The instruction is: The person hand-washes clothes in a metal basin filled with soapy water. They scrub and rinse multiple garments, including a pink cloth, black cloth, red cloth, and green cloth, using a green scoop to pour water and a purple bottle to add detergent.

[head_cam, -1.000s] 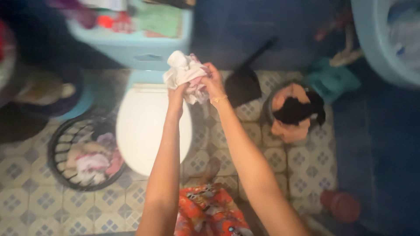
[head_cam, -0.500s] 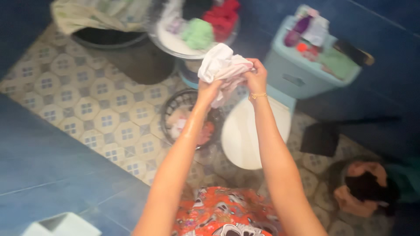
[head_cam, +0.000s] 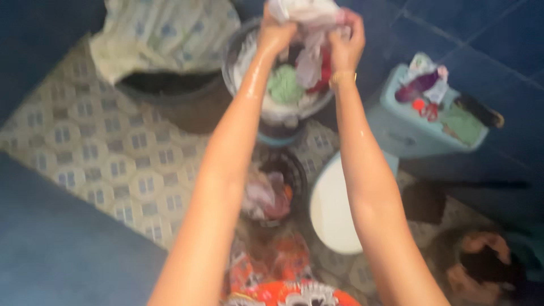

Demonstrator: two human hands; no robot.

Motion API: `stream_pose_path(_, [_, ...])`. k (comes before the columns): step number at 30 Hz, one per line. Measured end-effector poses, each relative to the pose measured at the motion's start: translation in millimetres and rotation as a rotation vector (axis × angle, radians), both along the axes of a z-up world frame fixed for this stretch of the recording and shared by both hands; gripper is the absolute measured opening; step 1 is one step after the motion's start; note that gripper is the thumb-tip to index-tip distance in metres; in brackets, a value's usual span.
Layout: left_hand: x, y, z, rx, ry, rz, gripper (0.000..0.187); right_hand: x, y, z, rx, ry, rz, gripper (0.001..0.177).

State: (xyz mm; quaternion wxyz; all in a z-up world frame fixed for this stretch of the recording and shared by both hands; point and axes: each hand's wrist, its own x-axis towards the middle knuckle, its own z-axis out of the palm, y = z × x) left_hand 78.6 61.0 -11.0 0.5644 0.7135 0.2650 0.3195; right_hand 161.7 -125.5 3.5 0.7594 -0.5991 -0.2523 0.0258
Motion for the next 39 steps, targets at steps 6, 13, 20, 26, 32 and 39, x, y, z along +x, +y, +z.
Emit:
stream_pose_path(6, [29, 62, -102, 0.092, 0.318, -0.066, 0.125, 39, 7, -116, -0.553, -0.228, -0.048, 0.027])
stream_pose_path(13, [-19, 68, -188, 0.532, 0.725, -0.456, 0.087, -6, 36, -262, -1.625, -0.195, 0.340, 0.044])
stream_pose_path(20, [15, 98, -209, 1.323, 0.558, -0.558, 0.084, -26, 82, -332, -1.768, 0.074, 0.504, 0.045])
stream_pose_path(26, [19, 116, -253, 1.129, 0.533, -0.670, 0.088, -71, 81, -347, -1.833, 0.265, 0.121, 0.043])
stream_pose_path(32, [7, 121, -243, 1.338, 0.515, -0.705, 0.099, -90, 111, -358, -1.758, 0.383, 0.213, 0.041])
stream_pose_path(39, [47, 147, -173, 0.773, 0.622, -1.235, 0.058, -77, 105, -332, -1.274, 0.414, -0.177, 0.050])
